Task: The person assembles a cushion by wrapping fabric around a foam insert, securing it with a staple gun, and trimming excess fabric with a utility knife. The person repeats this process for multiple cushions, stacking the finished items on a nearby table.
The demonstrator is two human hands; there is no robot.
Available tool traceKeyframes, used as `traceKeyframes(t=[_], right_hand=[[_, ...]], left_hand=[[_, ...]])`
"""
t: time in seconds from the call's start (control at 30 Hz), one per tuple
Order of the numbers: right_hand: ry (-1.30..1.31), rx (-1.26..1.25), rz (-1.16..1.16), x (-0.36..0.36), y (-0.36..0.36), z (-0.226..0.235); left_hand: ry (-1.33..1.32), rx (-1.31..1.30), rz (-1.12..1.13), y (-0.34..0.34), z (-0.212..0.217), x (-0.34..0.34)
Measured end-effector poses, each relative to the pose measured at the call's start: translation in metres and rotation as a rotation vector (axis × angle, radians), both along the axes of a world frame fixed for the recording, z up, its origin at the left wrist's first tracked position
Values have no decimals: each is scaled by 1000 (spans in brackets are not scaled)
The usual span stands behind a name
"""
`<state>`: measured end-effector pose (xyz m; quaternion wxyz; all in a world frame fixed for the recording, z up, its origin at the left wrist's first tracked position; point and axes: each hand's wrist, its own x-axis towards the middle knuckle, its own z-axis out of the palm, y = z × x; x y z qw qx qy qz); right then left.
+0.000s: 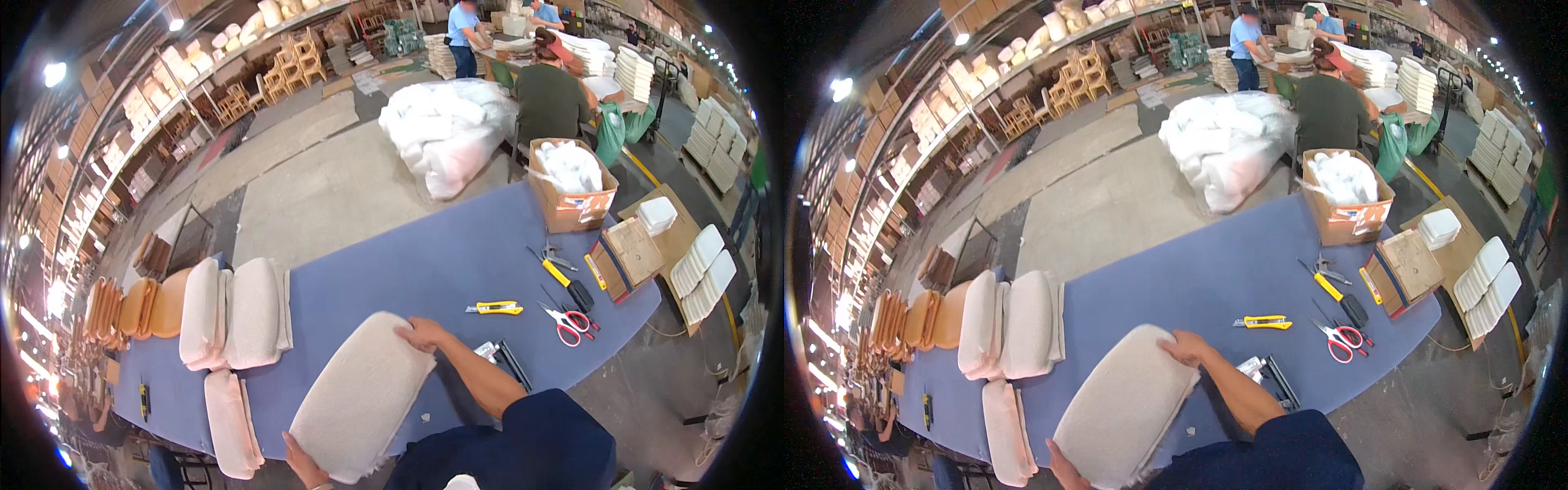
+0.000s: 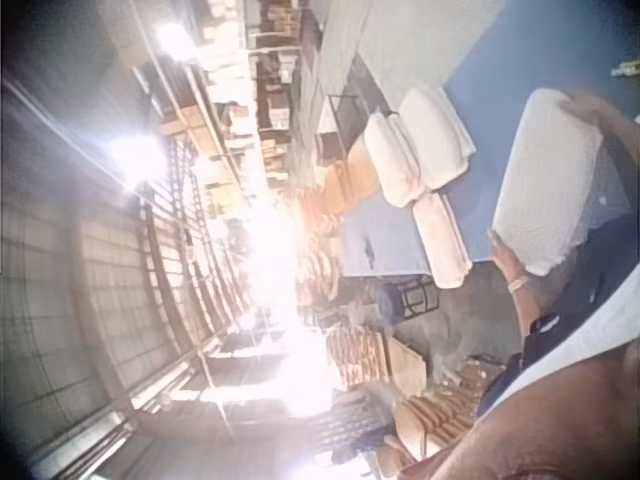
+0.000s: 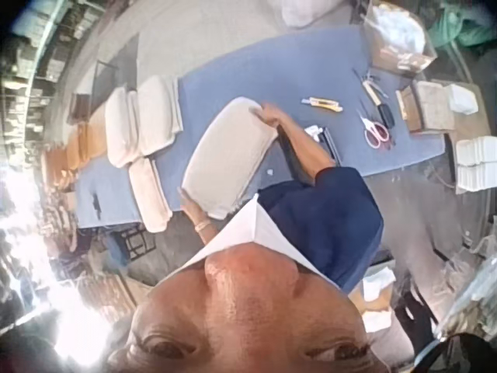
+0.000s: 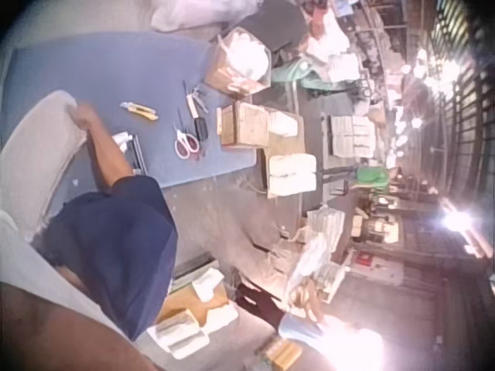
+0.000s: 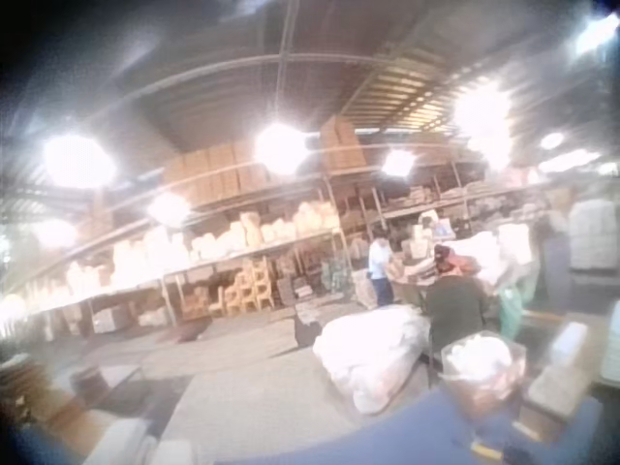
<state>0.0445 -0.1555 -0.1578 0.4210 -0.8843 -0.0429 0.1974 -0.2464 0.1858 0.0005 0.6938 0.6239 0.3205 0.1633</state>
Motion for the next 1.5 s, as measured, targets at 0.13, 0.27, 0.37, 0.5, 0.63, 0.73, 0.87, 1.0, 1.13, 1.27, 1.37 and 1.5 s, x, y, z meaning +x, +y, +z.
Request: traceKeyframes(t=[0.13,0.27,0.37,0.5,0.63,0.73,0.87,1.0,1.13,1.27,1.37,1.5], right_hand=[[192,29,336,-42,-3,109],[259,338,363,-118,-37,70],[471,455,281,-189,-60,102],[583,522,407,-245,-57,115],[-17,460,111,-231,1,46],[-19,676,103,-187,15,97],[-219,621,141,-181,22,96],[-381,461,170,-204,47,73],[-214,456,172,-236,44,92],[-28,288,102,-234,23,99],[41,343,79,-201,19,99],[99,320,142,-164,9,98]], left_hand=[[59,-314,48,31,30,-9],[12,-256,57,53,49,7],[-47,-244,43,50,39,28],[-25,-395,-38,-28,-62,70],[-123,-515,-136,-130,-165,106],[-138,-371,-540,-108,-142,130],[-205,-91,-733,-110,-132,130],[-228,-136,-632,-66,-219,73],[-235,-542,-483,-28,-268,18],[-245,-1011,-572,-96,-188,3],[-278,-1276,-544,-98,-185,13],[-230,-891,-483,-100,-138,33]])
